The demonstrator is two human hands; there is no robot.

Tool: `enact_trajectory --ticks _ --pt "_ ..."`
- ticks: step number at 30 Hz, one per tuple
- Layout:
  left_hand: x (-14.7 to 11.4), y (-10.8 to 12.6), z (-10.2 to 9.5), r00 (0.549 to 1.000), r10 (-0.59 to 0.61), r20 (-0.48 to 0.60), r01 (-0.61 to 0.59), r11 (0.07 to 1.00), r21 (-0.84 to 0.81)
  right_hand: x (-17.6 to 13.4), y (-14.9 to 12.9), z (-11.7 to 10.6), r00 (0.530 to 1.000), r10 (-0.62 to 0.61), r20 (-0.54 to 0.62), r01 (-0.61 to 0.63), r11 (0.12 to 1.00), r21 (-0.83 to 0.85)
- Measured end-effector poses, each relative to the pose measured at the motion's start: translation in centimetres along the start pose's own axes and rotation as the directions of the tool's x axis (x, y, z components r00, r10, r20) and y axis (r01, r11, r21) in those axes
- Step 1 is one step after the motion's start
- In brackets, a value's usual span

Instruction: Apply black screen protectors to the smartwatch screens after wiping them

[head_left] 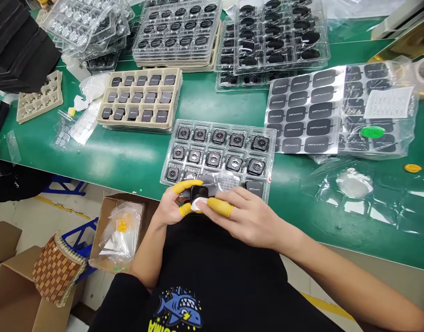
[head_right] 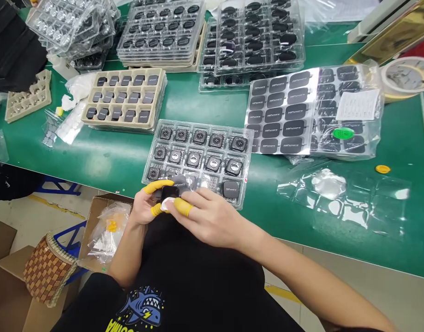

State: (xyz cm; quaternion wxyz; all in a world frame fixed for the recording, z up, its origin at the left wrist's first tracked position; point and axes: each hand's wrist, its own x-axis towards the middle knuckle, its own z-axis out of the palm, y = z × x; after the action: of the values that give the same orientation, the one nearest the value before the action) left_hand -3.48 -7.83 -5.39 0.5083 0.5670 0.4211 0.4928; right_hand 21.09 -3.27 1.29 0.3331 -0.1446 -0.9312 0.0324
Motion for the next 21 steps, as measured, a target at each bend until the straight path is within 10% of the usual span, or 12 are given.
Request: enact_trajectory --ticks 21 --pt "-0.4 -0.6 0.4 0.999 -0.028 -0.016 0.025 0.991 -0.131 1.4 1.1 1.4 0.999 -0.034 -0.024 0.030 0.989 -0.143"
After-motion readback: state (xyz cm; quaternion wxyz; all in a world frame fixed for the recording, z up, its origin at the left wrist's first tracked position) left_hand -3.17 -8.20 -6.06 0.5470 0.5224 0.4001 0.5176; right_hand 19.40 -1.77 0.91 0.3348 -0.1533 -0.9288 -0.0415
